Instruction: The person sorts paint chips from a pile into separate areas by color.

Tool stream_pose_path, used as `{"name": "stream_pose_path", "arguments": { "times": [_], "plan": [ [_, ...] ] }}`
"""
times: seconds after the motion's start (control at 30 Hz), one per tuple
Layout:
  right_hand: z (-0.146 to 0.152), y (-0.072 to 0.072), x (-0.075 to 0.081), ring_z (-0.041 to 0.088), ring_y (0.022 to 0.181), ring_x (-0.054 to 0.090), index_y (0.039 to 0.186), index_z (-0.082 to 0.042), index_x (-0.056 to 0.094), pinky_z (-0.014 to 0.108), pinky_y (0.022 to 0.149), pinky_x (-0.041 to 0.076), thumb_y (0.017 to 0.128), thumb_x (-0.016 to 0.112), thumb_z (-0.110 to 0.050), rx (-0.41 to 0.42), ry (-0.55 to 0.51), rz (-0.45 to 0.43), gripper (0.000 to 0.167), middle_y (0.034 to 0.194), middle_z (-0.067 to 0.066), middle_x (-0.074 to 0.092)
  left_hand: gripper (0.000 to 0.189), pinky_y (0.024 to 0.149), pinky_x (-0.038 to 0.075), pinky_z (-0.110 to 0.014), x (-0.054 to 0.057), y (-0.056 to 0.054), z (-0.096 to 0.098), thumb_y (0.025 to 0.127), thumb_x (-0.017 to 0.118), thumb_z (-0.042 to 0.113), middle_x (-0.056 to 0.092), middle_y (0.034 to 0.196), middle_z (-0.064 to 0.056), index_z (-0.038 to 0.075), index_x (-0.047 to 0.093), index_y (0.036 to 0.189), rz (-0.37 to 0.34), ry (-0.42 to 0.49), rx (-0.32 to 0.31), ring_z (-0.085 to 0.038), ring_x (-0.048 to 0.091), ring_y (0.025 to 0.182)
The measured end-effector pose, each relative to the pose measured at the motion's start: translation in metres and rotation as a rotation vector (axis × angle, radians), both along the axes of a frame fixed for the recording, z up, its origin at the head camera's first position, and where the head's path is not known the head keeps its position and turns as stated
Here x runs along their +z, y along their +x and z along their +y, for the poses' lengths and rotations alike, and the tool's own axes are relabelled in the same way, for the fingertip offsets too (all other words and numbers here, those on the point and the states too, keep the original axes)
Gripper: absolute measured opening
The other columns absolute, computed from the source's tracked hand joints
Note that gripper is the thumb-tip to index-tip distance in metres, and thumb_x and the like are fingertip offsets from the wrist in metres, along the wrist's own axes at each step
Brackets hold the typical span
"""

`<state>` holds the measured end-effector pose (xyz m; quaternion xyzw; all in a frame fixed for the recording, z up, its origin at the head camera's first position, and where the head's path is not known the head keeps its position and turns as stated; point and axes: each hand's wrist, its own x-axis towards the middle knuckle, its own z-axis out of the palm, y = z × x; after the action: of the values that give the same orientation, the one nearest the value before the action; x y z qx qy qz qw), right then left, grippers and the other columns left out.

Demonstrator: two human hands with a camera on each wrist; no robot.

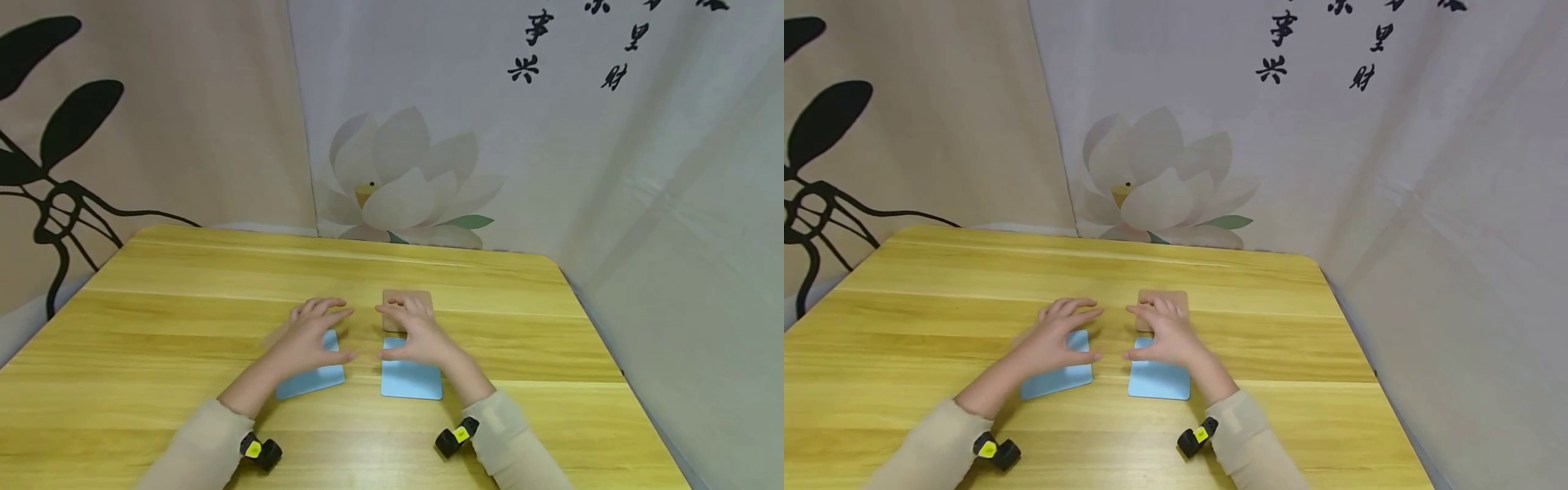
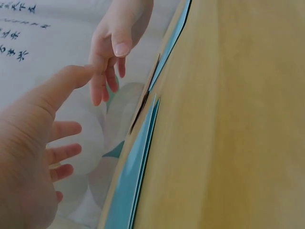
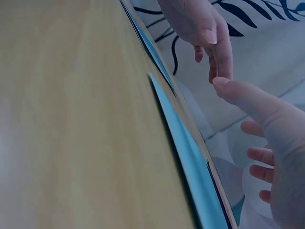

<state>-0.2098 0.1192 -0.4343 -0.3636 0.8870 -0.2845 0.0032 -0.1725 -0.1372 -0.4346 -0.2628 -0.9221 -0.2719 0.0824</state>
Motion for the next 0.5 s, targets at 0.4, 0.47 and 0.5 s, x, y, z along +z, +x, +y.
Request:
{"name": "stream_pose_path", "arguments": {
  "times": [0.4,0.47,0.5],
  "plan": [
    [-0.029,0.018,-0.002,0.028,0.134,0.027,0.144,-0.016,0.045,0.057,0.105,0.018,0.074,0.079,-0.050,0.048,0.068,-0.040,0.084,0.147,0.011,0.033,0.088,0.095,0.017,-0.063,-0.012,0.024,-0.037,0.064,0.085,0.050,0.046,0.140,-0.012,0.009,0.055,0.136,-0.048,-0.021,0.009,-0.038,0.032,0.130],
    [-0.034,0.020,-0.003,0.027,0.135,0.026,0.144,-0.017,0.045,0.057,0.105,0.019,0.074,0.078,-0.052,0.051,0.080,-0.041,0.085,0.148,0.010,0.033,0.089,0.094,0.017,-0.062,-0.014,0.026,-0.043,0.063,0.085,0.051,0.046,0.140,-0.012,0.010,0.054,0.136,-0.053,-0.016,0.013,-0.038,0.032,0.129],
    [-0.036,0.021,-0.004,0.027,0.135,0.026,0.144,-0.018,0.045,0.056,0.106,0.019,0.073,0.078,-0.053,0.055,0.083,-0.039,0.085,0.148,0.010,0.033,0.090,0.094,0.017,-0.062,-0.016,0.027,-0.045,0.063,0.085,0.051,0.046,0.140,-0.012,0.009,0.054,0.136,-0.057,-0.014,0.015,-0.039,0.032,0.129]
  ]
}}
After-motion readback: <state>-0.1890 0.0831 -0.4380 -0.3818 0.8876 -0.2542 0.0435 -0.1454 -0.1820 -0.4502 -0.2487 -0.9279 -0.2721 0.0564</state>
